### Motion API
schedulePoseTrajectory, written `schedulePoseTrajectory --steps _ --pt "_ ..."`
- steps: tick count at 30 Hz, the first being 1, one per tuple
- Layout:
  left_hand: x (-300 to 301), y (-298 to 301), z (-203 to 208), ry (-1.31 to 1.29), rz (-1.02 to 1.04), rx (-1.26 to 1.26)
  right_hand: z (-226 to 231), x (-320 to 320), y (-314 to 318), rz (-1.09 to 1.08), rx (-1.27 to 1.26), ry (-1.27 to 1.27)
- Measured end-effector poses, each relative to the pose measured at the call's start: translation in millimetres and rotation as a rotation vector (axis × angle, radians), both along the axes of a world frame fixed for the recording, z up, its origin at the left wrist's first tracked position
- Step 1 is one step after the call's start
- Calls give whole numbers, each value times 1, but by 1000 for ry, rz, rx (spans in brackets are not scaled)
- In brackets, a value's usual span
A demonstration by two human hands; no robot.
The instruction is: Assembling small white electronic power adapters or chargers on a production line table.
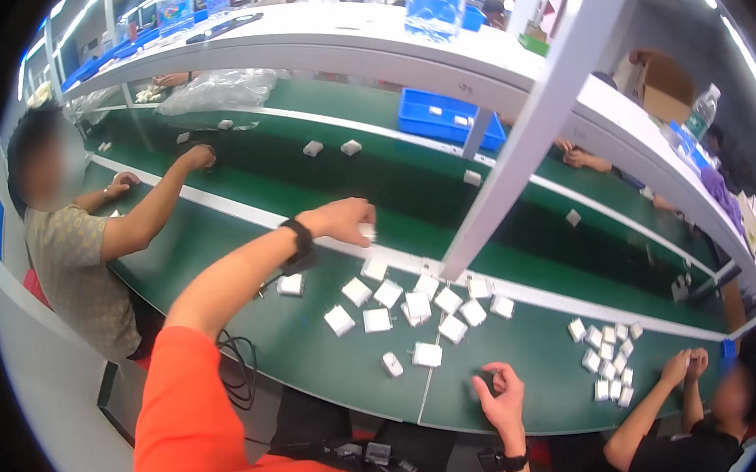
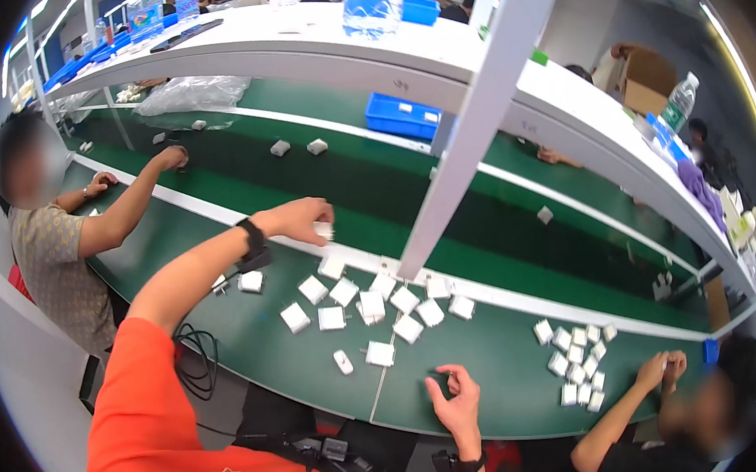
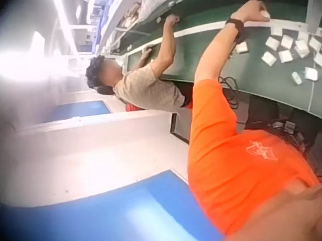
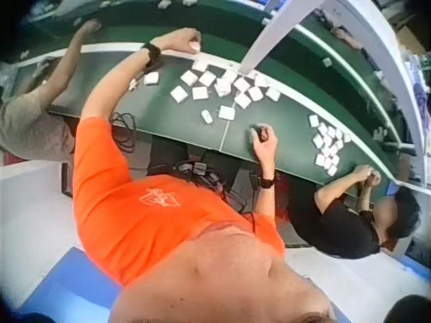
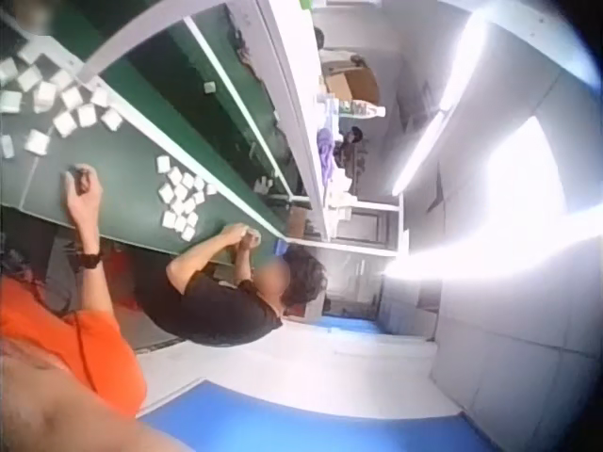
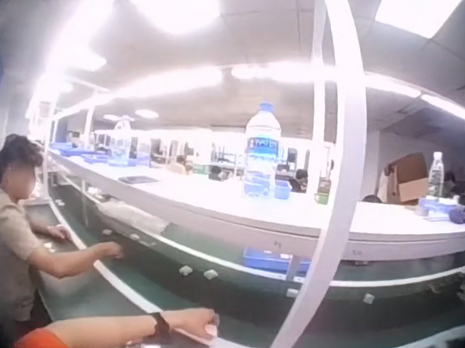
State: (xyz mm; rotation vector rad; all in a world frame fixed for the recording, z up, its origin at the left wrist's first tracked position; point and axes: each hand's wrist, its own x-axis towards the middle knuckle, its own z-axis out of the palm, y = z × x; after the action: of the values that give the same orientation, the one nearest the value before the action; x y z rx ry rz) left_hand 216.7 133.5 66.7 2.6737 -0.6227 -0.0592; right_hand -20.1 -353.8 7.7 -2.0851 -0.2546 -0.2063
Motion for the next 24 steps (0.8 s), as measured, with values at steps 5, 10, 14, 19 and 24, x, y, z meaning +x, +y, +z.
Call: schedulePoseTrajectory --steps 5,10,14,19,24 --pt "-79 26 -4 200 6 36 -2 2 19 -30 -70 -63" --pt "-154 -14 14 -111 -25 -92 -6 9 15 -71 13 -17" --pt "-227 -73 23 82 -184 -408 -12 7 11 -91 151 7" --pt "-279 -119 -15 108 -112 -626 -15 5 12 -98 186 32" --pt "-274 -140 -60 37 46 -787 -17 0 12 -110 162 29"
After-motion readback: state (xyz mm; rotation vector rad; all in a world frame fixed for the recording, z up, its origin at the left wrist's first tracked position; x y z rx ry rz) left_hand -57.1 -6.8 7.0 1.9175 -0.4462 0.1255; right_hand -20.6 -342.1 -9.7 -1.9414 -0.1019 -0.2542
